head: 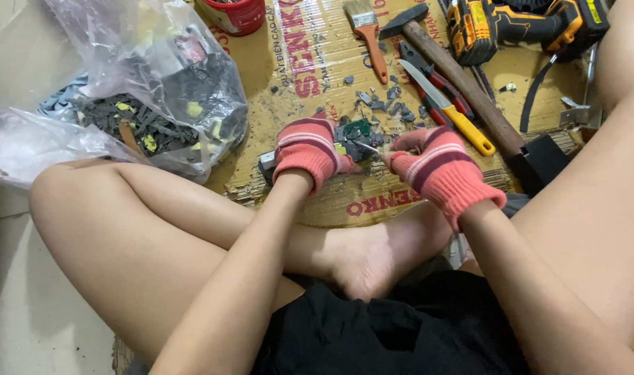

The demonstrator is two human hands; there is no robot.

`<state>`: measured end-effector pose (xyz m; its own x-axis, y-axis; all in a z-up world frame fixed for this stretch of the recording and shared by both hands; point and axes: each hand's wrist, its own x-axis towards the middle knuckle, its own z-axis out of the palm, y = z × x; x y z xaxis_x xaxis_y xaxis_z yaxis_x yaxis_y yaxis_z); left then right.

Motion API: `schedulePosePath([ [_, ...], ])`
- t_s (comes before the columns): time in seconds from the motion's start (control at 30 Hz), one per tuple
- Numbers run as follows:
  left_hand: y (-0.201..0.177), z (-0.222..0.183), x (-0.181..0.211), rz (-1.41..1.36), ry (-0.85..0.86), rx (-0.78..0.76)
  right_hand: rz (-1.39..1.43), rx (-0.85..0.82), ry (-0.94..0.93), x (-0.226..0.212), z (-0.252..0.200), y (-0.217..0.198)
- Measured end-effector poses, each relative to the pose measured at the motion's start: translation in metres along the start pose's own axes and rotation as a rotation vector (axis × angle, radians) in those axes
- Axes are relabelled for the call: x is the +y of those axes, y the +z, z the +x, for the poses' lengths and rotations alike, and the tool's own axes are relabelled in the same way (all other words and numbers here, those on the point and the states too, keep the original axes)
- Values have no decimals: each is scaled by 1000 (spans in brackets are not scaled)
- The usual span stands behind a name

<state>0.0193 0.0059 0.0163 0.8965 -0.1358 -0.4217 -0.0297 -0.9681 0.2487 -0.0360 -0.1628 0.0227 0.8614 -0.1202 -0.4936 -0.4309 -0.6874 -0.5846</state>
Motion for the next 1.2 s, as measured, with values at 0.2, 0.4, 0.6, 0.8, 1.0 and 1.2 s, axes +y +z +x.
schedulePosePath([
  [0.2,2,-1,-2,0,-19,-4,110,129,-41,13,30,9],
  [0.4,3,3,-1,-3,-6,-19,117,191,-40,10,-9,-8],
  [0.6,21,0,0,-8,4,-59,116,83,46,1,-38,-4],
  [0.8,21,9,-2,-22,-16,-72,-146,106,-102,24,-27,8],
  [1.0,19,26,-14,29,16,-139,-55,69,-30,9,-26,13],
  [1.2,14,19,-6,63,20,-151,-101,81,-57,1,-14,14],
])
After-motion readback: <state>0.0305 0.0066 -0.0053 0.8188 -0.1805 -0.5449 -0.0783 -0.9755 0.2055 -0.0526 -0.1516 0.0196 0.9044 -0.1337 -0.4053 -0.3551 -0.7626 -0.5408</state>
